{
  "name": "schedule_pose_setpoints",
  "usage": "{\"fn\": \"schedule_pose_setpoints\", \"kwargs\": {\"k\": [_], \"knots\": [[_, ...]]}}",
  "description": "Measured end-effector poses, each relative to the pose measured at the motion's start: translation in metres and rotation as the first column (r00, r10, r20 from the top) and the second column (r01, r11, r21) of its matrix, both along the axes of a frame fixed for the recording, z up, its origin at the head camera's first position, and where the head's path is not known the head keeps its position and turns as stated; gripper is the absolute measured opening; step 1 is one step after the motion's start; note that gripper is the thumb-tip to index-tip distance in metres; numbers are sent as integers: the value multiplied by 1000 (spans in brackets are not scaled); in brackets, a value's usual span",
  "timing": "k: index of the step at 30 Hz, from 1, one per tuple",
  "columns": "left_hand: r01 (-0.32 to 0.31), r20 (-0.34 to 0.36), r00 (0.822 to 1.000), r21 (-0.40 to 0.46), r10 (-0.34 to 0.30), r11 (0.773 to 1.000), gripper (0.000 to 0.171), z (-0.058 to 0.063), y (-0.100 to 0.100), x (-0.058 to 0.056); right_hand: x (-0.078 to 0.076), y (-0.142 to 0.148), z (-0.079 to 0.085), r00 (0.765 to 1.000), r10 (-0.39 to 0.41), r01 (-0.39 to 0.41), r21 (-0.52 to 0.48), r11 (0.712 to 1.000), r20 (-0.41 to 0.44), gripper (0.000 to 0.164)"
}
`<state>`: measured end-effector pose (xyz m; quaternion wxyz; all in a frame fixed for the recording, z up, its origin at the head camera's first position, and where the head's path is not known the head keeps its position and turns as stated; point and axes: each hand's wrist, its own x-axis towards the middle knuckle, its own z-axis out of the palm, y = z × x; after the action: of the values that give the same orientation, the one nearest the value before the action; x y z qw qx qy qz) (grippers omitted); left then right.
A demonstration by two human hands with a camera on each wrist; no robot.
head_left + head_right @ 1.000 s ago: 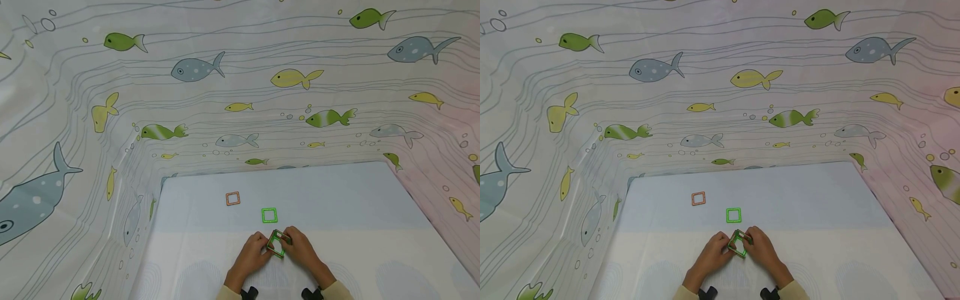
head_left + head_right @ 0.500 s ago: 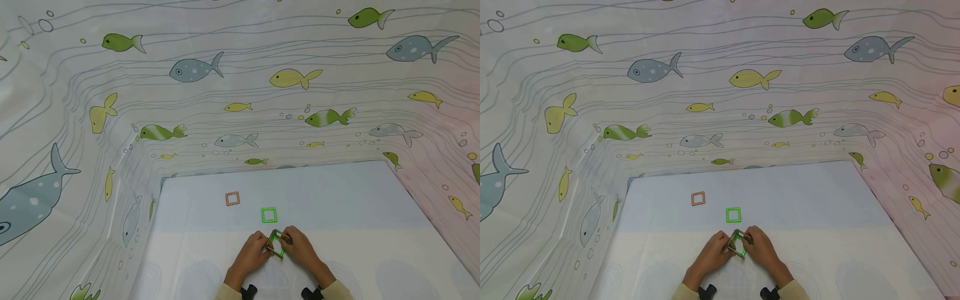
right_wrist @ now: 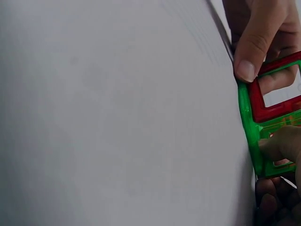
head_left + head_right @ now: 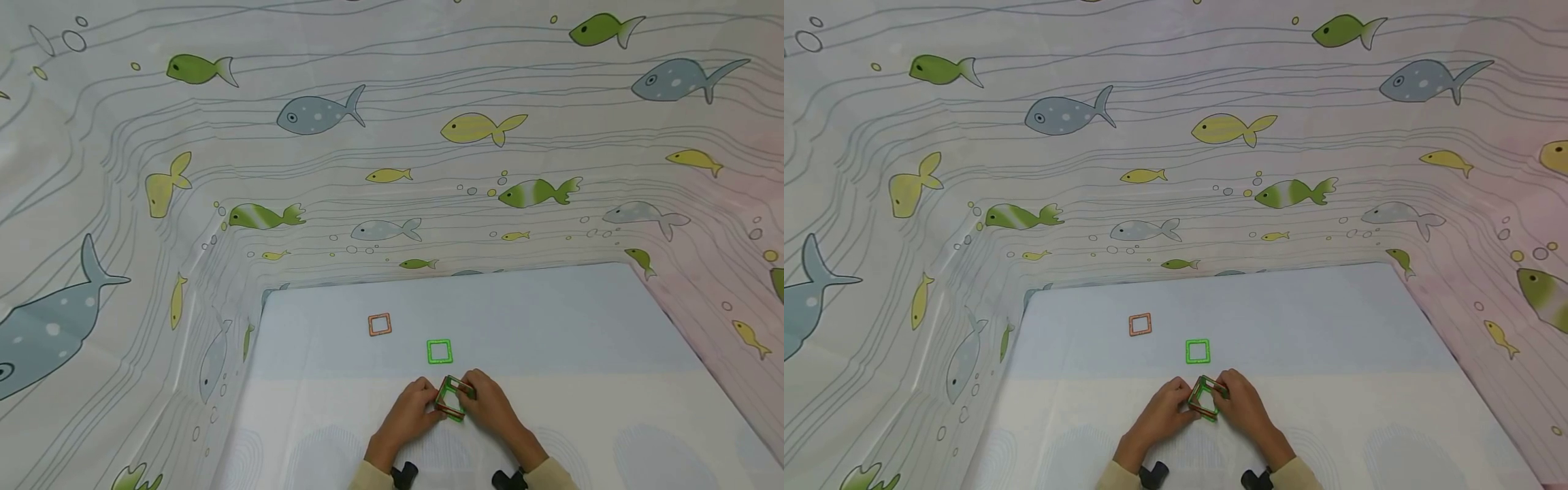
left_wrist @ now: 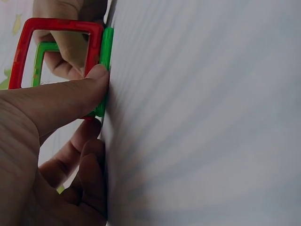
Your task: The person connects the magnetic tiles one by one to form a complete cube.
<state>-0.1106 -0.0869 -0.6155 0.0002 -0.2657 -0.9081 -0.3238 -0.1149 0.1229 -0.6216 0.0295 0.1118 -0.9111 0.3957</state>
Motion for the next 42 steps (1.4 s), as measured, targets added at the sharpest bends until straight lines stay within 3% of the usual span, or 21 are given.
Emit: {"fn": "schedule_pose_setpoints", "kwargs": {"k": [7, 15, 42], "knots": [[18, 34, 999, 3, -18, 1000, 19, 1, -1, -2, 0, 0, 2, 998, -10, 9, 7, 1000, 54, 22], [10, 66, 998, -8, -9, 1000, 18, 4, -1, -3, -1, -1, 1, 999, -13, 12, 17, 1000, 42, 22], [-9, 36, 999, 3, 9, 1000, 22, 3, 0, 3, 0, -1, 1, 999, -13, 12, 26, 1000, 49, 22]]}}
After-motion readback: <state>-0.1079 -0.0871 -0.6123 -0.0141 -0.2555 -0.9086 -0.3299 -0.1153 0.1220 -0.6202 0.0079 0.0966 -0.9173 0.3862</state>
